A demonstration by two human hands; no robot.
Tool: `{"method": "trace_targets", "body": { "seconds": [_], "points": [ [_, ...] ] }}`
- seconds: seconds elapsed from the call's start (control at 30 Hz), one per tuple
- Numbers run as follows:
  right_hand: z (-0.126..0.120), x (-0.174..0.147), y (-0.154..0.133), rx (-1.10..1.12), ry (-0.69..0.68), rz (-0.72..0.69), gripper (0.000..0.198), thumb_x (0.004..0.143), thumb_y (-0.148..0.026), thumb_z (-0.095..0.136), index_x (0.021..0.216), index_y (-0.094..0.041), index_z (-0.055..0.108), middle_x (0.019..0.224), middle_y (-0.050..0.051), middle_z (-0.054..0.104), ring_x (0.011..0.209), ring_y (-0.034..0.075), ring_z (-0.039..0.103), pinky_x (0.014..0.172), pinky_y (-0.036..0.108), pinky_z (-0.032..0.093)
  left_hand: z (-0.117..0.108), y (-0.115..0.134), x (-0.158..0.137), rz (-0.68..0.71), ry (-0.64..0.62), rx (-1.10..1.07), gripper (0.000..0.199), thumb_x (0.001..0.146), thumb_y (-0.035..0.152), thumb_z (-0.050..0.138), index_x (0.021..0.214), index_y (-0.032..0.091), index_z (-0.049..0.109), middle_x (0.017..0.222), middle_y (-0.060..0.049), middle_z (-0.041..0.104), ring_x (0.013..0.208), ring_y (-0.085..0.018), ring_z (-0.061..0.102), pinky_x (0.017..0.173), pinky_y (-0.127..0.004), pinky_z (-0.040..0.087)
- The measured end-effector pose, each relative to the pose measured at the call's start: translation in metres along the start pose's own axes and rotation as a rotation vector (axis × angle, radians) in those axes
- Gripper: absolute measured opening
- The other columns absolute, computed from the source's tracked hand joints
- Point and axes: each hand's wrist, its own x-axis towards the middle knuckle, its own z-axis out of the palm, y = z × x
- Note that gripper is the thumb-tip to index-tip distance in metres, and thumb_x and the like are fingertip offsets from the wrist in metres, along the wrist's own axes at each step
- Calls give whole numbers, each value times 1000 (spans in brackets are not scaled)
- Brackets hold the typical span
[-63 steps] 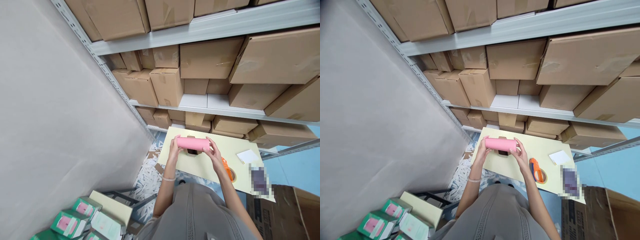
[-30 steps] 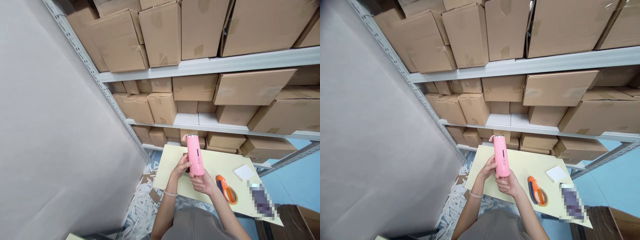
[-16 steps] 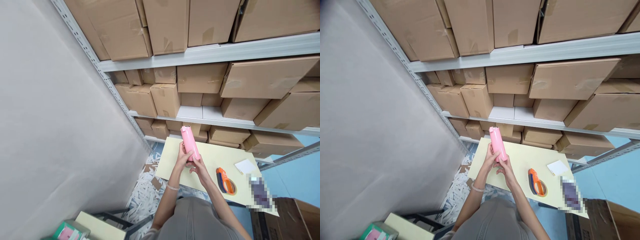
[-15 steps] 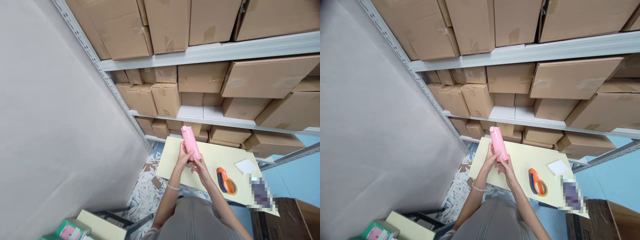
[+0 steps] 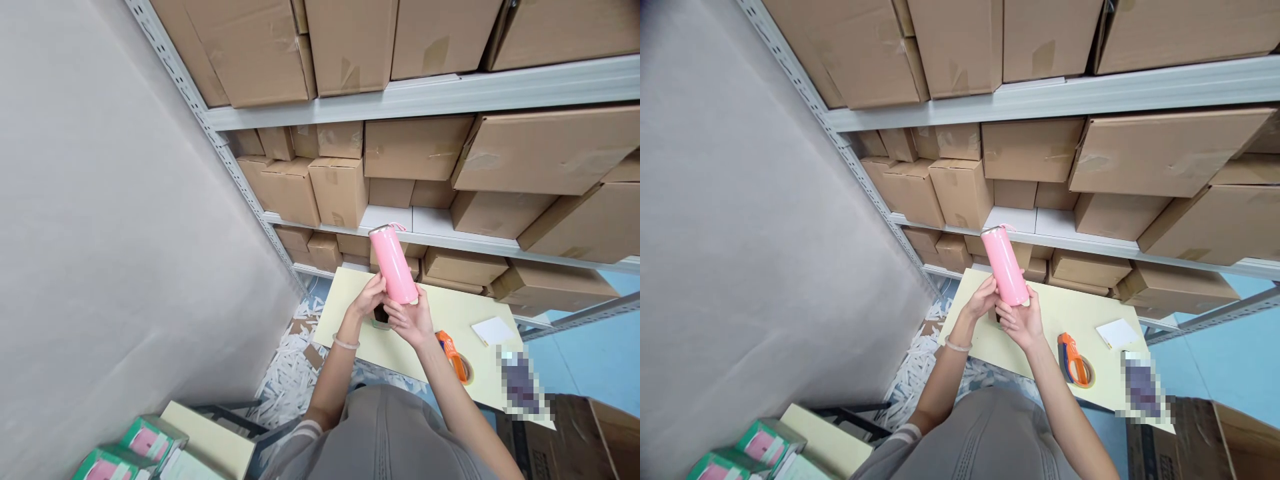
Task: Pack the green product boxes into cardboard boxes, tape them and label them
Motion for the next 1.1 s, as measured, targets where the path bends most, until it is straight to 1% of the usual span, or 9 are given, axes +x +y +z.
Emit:
{"method": "trace_targets", "body": {
  "seconds": [0.1,0.23,0.33,0.47,0.6,0.73,0.9,1.0,1.1],
  "points": [
    [0,7,-5,148,-118,52,45,92,-60,44,99,-17,55,61,-6,45,42,7,32,33,15,35,1,10,9,-8,-95,-145,66,72,40,78,130,16,58,108,-11,72,103,-27,67,94,-35,50],
    [-6,9,1,242,-160,48,41,94,-57,46,102,-18,55,59,-8,45,41,7,33,34,15,35,6,8,14,-10,-38,-206,70,68,33,81,132,18,58,117,-11,70,101,-25,67,91,-33,51],
    [-13,4,4,157,-118,25,39,94,-56,45,98,-19,56,61,-6,48,42,7,35,34,15,33,14,0,13,19,11,-214,70,68,34,82,132,21,57,127,-11,66,111,-26,64,95,-33,50],
    [-17,-5,-2,-181,98,-33,44,91,-61,45,96,-19,58,76,2,60,50,10,48,35,19,37,19,-4,12,135,136,-183,69,70,32,82,132,24,54,134,-9,60,123,-26,57,101,-34,47],
    [-13,-6,-5,-613,435,-364,47,83,-62,60,114,-27,54,99,4,64,73,17,65,45,24,52,18,-1,13,187,253,-113,72,68,28,85,131,25,49,133,-10,58,127,-26,52,104,-36,44],
    [-7,1,2,-818,518,-515,66,74,-54,75,127,-32,43,102,0,61,73,15,66,45,22,53,21,-8,13,194,286,-79,77,67,30,87,131,28,44,129,-9,57,123,-25,54,102,-37,45],
    [-5,0,7,-711,497,-523,55,75,-51,74,117,-29,47,82,-5,60,49,9,55,36,18,42,19,-21,11,188,307,-50,72,67,36,88,125,28,46,126,-6,54,113,-19,56,93,-31,48],
    [-3,-5,0,-499,375,-421,38,85,-54,62,108,-25,53,74,-4,58,45,8,49,36,19,39,11,-19,7,107,220,-156,55,77,50,77,119,26,50,118,-6,57,99,-17,59,78,-28,51],
    [0,-9,-7,-293,218,-291,36,91,-55,49,104,-22,55,75,0,59,45,8,42,36,19,37,2,-15,1,7,104,-261,46,86,55,65,120,26,53,116,-7,60,97,-20,59,72,-29,51]
  ]
}}
